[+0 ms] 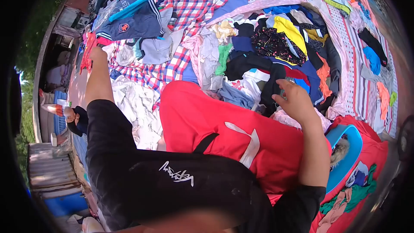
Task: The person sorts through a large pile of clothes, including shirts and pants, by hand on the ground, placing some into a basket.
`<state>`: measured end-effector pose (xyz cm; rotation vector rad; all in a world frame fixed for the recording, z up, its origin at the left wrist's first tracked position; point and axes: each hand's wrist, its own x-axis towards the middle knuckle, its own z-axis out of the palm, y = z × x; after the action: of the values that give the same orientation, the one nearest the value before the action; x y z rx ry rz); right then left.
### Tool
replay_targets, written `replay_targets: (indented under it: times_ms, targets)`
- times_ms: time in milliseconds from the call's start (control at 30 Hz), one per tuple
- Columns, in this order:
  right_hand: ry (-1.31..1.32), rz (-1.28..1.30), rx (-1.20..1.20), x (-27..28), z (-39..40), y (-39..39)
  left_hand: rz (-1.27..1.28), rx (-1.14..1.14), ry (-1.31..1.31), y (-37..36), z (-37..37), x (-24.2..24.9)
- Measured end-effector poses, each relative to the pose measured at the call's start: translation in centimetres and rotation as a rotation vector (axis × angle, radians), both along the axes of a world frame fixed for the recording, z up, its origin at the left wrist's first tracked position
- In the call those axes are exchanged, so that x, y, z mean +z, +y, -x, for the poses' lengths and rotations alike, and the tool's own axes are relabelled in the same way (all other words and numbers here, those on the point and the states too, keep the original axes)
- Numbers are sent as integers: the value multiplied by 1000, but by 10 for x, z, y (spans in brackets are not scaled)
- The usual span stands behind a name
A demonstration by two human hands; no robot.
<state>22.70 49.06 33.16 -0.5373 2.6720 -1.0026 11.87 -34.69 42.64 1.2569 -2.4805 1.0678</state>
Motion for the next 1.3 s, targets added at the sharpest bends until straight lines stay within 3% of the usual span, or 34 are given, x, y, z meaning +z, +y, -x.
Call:
replay_targets:
  times_ms: [33,67,100,167,200,333,400,433,533,600,667,767,833,967,1067,1100,1200,1300]
  targets:
    - [-7,-11,5,2,-1,-3,-295,116,-1,18,-7,-14]
    - [-28,-8,6,3,-2,-5,-211,-70,-350,-50,-20,-79]
    - [-46,-7,10,5,-2,-6,-142,-186,-423,-77,-20,-151]
    - [-75,-12,35,4,0,-12,-1057,-64,177,54,-14,-186]
    - [-82,-22,46,2,2,-14,-1692,214,875,72,8,-238]
    - [-13,-109,116,-14,6,-10,-1554,-321,-291,240,77,-300]
    - [-53,-146,107,-14,8,-9,-1253,-1024,-416,306,116,-355]
    - [-75,-157,106,-14,8,-10,-1269,-1115,-425,356,130,-360]
    - [-148,-163,100,-2,13,-9,-1337,-1152,-327,502,137,-349]
    - [-157,-177,82,-1,15,-5,-1258,-1230,-256,562,141,-367]
    - [-138,-173,73,-4,16,1,-1162,-1233,-227,603,136,-377]
    - [-95,-151,54,-7,14,13,-972,-1210,-391,620,139,-405]
    - [-88,-144,43,-5,11,18,-926,-1107,-376,620,140,-407]
    - [-113,-152,34,1,10,22,-960,-1264,-302,602,149,-397]
    - [-104,-175,46,-3,11,21,-980,-1682,-42,603,133,-347]
    - [-72,-183,50,-11,10,22,-1131,-1703,-11,605,125,-330]
    - [3,-236,-9,-30,13,16,-1633,-1292,-397,608,82,-246]
    - [77,-209,-130,-39,13,2,-2037,-1189,-443,603,24,-166]
